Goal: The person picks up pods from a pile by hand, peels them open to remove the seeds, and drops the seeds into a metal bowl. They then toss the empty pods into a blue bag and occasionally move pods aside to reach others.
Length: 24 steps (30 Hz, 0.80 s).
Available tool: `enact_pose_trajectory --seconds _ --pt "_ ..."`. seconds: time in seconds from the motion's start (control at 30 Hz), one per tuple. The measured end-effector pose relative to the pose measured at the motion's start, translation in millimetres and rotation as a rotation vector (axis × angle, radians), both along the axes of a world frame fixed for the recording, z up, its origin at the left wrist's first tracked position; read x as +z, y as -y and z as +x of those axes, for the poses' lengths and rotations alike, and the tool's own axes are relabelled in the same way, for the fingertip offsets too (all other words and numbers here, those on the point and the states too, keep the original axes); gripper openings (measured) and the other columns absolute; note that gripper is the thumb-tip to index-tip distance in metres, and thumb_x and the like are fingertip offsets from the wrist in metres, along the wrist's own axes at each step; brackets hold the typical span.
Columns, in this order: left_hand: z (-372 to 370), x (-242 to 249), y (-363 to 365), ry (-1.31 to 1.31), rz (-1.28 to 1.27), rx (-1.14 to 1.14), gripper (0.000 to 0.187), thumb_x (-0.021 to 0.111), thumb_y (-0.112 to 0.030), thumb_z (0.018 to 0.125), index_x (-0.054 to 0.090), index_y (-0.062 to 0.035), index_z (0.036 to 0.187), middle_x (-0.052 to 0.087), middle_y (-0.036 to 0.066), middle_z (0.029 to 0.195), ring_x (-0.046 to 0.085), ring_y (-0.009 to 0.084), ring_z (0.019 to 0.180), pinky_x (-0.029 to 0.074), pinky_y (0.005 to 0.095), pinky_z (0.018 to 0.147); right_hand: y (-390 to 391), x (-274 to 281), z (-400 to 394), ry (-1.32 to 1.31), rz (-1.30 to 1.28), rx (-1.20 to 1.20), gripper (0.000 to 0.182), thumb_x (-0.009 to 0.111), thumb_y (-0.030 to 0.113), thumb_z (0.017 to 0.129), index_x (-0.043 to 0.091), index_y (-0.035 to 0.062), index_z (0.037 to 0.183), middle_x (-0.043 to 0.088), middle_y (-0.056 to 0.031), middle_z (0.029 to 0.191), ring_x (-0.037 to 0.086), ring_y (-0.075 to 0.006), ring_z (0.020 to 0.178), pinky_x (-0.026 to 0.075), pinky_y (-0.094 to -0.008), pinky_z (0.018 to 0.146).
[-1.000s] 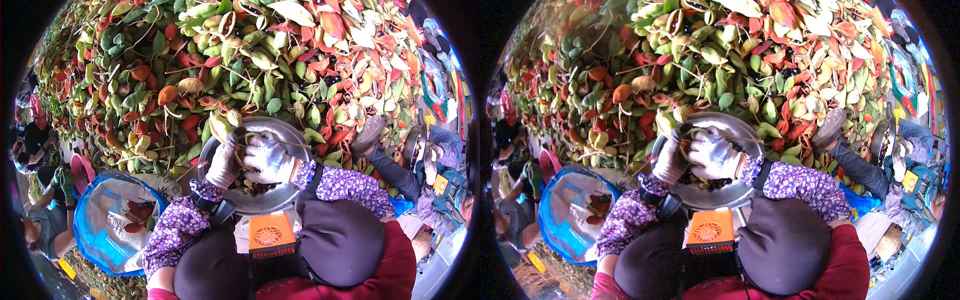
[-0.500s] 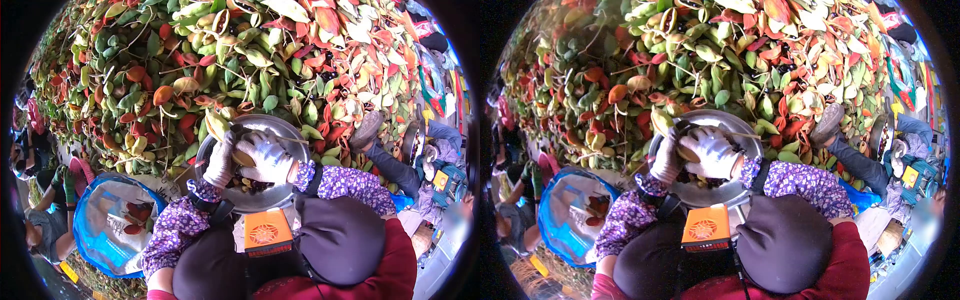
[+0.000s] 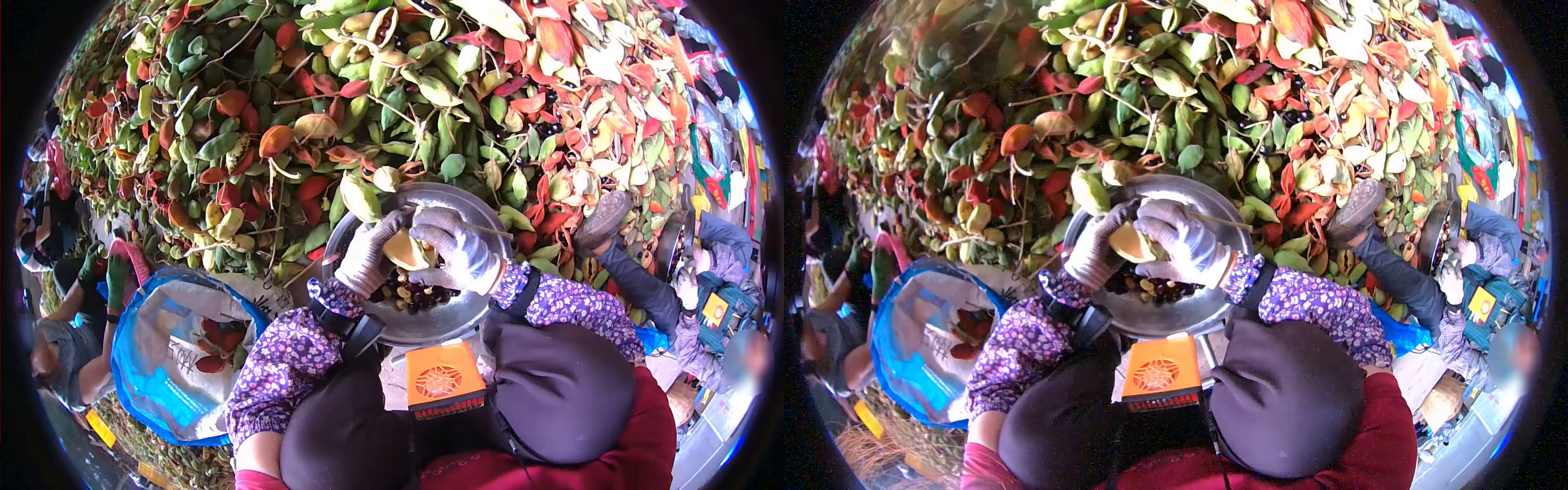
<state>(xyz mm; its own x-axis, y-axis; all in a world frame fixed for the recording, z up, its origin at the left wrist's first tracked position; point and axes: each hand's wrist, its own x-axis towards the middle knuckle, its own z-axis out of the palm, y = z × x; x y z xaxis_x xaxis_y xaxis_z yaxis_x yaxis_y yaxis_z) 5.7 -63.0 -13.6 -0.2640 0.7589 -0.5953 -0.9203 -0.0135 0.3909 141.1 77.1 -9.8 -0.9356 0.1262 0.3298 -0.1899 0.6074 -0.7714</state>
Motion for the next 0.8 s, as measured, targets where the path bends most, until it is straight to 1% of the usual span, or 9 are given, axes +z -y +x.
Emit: enact_pose_trajectory --seconds 0.2,0.33,0.4,0.47,0.53,0.6,0.63,0.73,0.8 --pt "-4.3 3.1 -5.5 0.020 0.065 -0.120 0.031 0.065 -0.017 0.090 0.056 -0.0026 0.116 0.064 0.007 0.106 0.064 0.0169 0.093 0.053 0.0320 0.082 3.3 0.3 -2.3 0.014 0.038 0.001 0.075 0.085 0.034 0.064 0.049 0.0037 0.123 0.050 -0.0187 0.123 0.053 -0.0372 0.111 0.045 -0.0455 0.094" --pt "-8.0 12.1 -6.7 0.072 0.039 -0.033 0.024 0.063 -0.017 0.091 0.058 -0.0049 0.111 0.065 0.005 0.101 0.064 0.0174 0.091 0.054 0.0326 0.081 9.0 14.9 -16.0 0.126 0.205 0.035 0.076 0.086 0.031 0.061 0.051 0.0011 0.121 0.047 -0.0219 0.128 0.052 -0.0395 0.115 0.045 -0.0435 0.097" --pt "-7.3 6.6 -6.8 0.081 0.011 0.012 0.025 0.060 -0.018 0.092 0.058 -0.0034 0.112 0.066 0.008 0.102 0.065 0.0209 0.092 0.054 0.0361 0.083 7.0 14.1 -24.4 0.114 0.213 0.039 0.071 0.085 0.029 0.060 0.054 0.0021 0.117 0.049 -0.0214 0.123 0.055 -0.0390 0.109 0.048 -0.0429 0.092" --pt "-4.9 -3.7 -4.6 0.035 -0.032 0.058 0.023 0.060 -0.019 0.093 0.059 -0.0044 0.111 0.066 0.006 0.101 0.065 0.0194 0.091 0.054 0.0341 0.084 8.5 15.1 -28.5 0.223 0.132 0.049 0.066 0.085 0.031 0.059 0.055 0.0037 0.111 0.050 -0.0194 0.116 0.058 -0.0378 0.099 0.049 -0.0439 0.084" --pt "-2.9 -5.1 -6.7 0.087 -0.033 0.077 0.021 0.059 -0.019 0.093 0.060 -0.0054 0.110 0.066 0.005 0.100 0.064 0.0180 0.091 0.053 0.0323 0.083 11.9 9.5 -26.9 0.142 0.132 0.013 0.059 0.085 0.032 0.060 0.057 0.0055 0.104 0.052 -0.0173 0.106 0.059 -0.0368 0.090 0.049 -0.0449 0.078" --pt "0.3 -3.7 -1.8 -0.033 -0.045 0.000 0.022 0.062 -0.008 0.089 0.058 -0.0036 0.110 0.064 0.004 0.095 0.064 0.0144 0.086 0.053 0.0291 0.077 15.8 4.9 -18.3 0.161 0.100 0.068 0.061 0.086 0.033 0.061 0.056 0.0076 0.108 0.055 -0.0155 0.104 0.059 -0.0352 0.087 0.049 -0.0438 0.074" --pt "1.2 -6.0 -1.9 0.027 -0.065 0.008 0.023 0.063 -0.006 0.088 0.059 -0.0019 0.110 0.065 0.005 0.096 0.064 0.0145 0.086 0.053 0.0285 0.076 16.8 7.0 -18.9 0.118 0.046 0.032 0.051 0.084 0.031 0.066 0.058 0.0072 0.102 0.056 -0.0125 0.094 0.059 -0.0333 0.081 0.048 -0.0415 0.071" --pt "0.3 -1.3 -0.4 -0.085 -0.053 -0.047 0.024 0.064 -0.006 0.087 0.060 -0.0013 0.110 0.066 0.005 0.098 0.064 0.0147 0.086 0.053 0.0288 0.075 17.1 16.9 -13.4 0.177 -0.147 0.024 0.043 0.081 0.028 0.071 0.058 0.0075 0.100 0.057 -0.0105 0.089 0.059 -0.0310 0.081 0.048 -0.0396 0.070" --pt "-4.8 7.4 -2.3 -0.140 -0.077 -0.095 0.023 0.065 -0.006 0.086 0.061 -0.0005 0.108 0.067 0.005 0.095 0.064 0.0145 0.082 0.053 0.0296 0.073 16.4 21.1 -11.2 0.163 -0.228 0.126 0.027 0.075 0.019 0.078 0.059 0.0082 0.097 0.059 -0.0092 0.088 0.059 -0.0292 0.084 0.047 -0.0385 0.075"
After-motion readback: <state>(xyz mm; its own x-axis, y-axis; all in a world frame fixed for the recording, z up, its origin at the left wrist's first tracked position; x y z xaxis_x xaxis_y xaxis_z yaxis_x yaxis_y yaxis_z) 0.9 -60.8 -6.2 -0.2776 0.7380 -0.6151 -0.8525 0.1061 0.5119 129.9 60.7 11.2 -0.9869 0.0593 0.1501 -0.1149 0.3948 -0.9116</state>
